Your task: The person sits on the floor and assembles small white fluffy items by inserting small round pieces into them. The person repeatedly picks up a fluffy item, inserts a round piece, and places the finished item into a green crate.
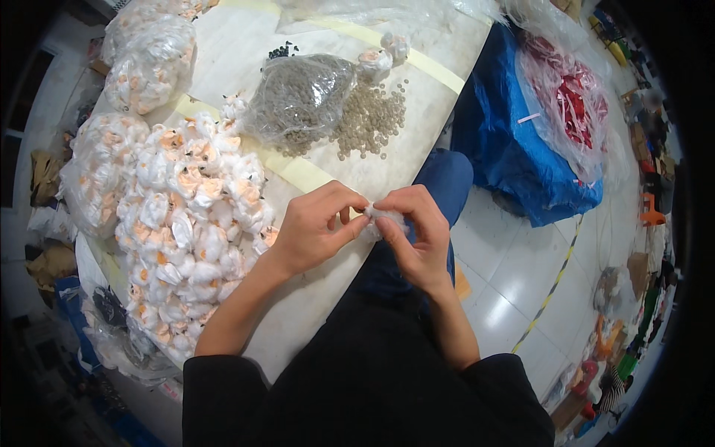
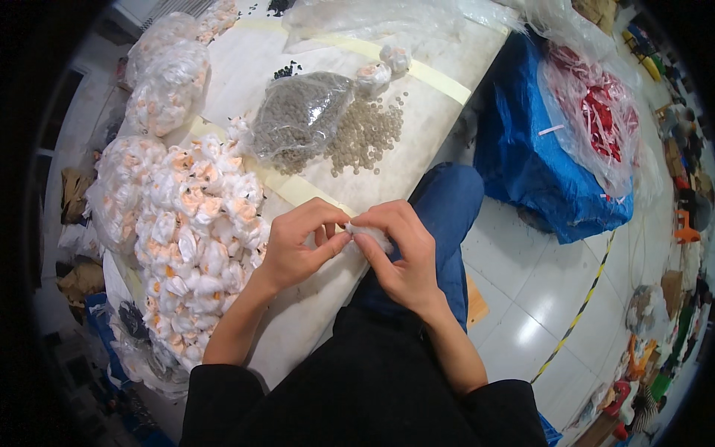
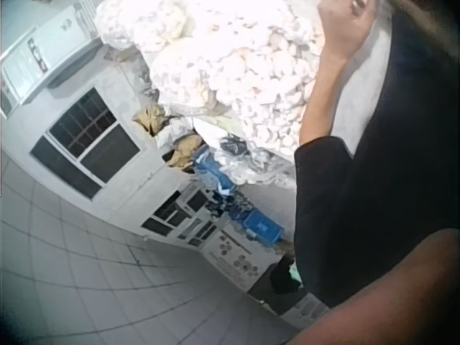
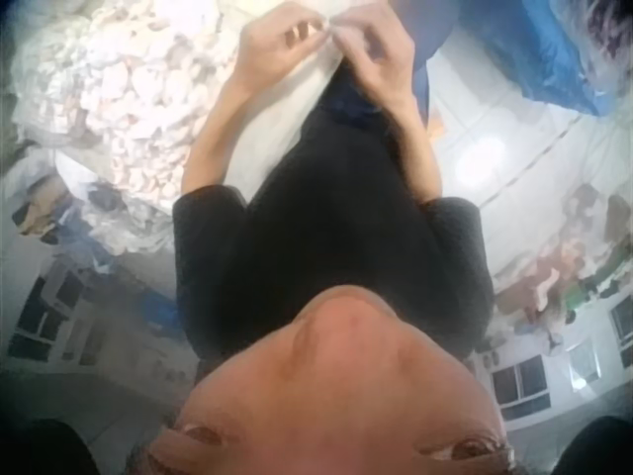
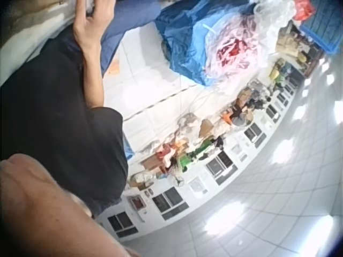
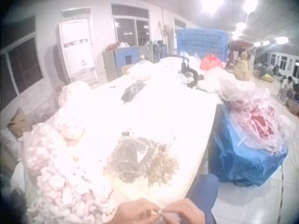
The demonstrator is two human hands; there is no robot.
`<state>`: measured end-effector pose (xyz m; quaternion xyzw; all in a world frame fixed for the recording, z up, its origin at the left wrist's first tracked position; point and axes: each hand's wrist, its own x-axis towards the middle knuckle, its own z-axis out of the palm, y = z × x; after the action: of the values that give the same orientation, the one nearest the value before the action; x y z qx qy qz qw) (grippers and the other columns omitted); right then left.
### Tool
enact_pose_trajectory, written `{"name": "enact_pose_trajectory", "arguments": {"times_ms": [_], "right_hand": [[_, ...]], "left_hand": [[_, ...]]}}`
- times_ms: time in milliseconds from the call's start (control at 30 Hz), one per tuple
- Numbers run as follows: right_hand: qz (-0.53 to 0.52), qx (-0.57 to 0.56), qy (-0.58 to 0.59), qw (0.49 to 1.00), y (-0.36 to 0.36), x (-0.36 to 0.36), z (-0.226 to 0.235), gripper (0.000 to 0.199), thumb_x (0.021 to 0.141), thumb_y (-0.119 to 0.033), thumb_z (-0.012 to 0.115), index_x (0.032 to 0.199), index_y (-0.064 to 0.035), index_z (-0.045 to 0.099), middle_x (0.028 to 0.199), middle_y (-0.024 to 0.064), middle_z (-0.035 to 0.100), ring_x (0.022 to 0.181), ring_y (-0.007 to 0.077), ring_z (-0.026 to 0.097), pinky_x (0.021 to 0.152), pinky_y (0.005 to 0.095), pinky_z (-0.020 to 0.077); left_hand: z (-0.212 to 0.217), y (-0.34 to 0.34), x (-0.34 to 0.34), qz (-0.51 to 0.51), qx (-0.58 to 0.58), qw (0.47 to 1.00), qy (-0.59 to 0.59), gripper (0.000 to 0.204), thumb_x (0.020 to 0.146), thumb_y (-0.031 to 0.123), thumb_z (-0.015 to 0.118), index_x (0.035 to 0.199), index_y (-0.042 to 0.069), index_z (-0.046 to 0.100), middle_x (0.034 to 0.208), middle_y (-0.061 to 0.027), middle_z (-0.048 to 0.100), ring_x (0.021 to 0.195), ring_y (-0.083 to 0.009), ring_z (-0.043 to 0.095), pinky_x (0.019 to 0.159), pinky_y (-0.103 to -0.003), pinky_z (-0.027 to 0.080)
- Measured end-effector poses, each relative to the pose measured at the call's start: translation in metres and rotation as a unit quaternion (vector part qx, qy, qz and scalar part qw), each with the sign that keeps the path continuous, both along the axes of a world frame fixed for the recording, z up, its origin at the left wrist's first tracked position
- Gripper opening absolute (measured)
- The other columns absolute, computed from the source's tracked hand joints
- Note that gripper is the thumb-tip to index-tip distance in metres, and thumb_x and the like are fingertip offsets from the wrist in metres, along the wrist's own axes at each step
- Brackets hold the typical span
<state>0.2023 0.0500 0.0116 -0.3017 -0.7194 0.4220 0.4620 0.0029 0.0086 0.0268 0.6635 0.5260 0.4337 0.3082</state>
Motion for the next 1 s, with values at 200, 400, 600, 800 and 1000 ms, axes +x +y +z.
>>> {"name": "enact_pose_trajectory", "arguments": {"times_ms": [200, 400, 600, 800, 1000], "right_hand": [[0.016, -0.028, -0.001, 0.999, 0.005, -0.002, 0.01, 0.02, 0.09, -0.001, 0.074, 0.109, 0.0005, 0.07, 0.102, 0.0099, 0.064, 0.086, 0.0168, 0.062, 0.075, 0.0267, 0.049], [-0.101, 0.077, -0.046, 0.991, 0.103, -0.008, 0.014, 0.013, 0.094, -0.006, 0.069, 0.105, -0.002, 0.073, 0.09, 0.0103, 0.068, 0.077, 0.0183, 0.064, 0.068, 0.0298, 0.0496], [-0.1, 0.257, -0.227, 0.934, 0.278, -0.038, 0.001, 0.022, 0.088, -0.015, 0.073, 0.11, -0.0112, 0.075, 0.109, 0.0142, 0.063, 0.1, 0.0294, 0.064, 0.086, 0.0373, 0.0528], [-0.079, 0.217, -0.254, 0.939, 0.309, -0.028, -0.006, 0.016, 0.088, -0.019, 0.076, 0.097, -0.0067, 0.074, 0.106, 0.015, 0.059, 0.1, 0.0304, 0.062, 0.084, 0.0377, 0.052], [-0.048, 0.131, -0.029, 0.99, 0.243, -0.046, 0.019, 0.014, 0.098, -0.014, 0.069, 0.099, -0.0002, 0.068, 0.099, 0.0112, 0.063, 0.077, 0.0176, 0.068, 0.065, 0.0297, 0.051]], "left_hand": [[0.01, -0.001, -0.007, 0.032, 0.056, 0.997, 0.032, 0.012, 0.088, 0.004, 0.078, 0.097, 0.004, 0.07, 0.09, -0.0076, 0.07, 0.067, -0.0167, 0.065, 0.056, -0.029, 0.049], [0.06, -0.002, -0.046, 0.159, 0.184, 0.965, 0.1, 0.01, 0.091, 0.006, 0.077, 0.096, 0.002, 0.069, 0.087, -0.0062, 0.069, 0.068, -0.0141, 0.063, 0.057, -0.028, 0.048], [0.118, -0.054, -0.12, 0.347, 0.23, 0.886, 0.204, 0.008, 0.098, 0.005, 0.069, 0.097, -0.003, 0.066, 0.086, -0.0073, 0.064, 0.076, -0.0152, 0.059, 0.072, -0.028, 0.049], [0.115, -0.101, -0.169, 0.424, 0.165, 0.849, 0.269, 0.017, 0.104, 0.012, 0.063, 0.095, -0.002, 0.064, 0.084, -0.0058, 0.061, 0.073, -0.0146, 0.053, 0.07, -0.029, 0.046], [0.083, -0.142, -0.206, 0.488, 0.108, 0.842, 0.201, 0.024, 0.107, 0.017, 0.06, 0.093, -0.002, 0.061, 0.076, -0.0015, 0.052, 0.071, -0.012, 0.044, 0.068, -0.028, 0.041]]}}
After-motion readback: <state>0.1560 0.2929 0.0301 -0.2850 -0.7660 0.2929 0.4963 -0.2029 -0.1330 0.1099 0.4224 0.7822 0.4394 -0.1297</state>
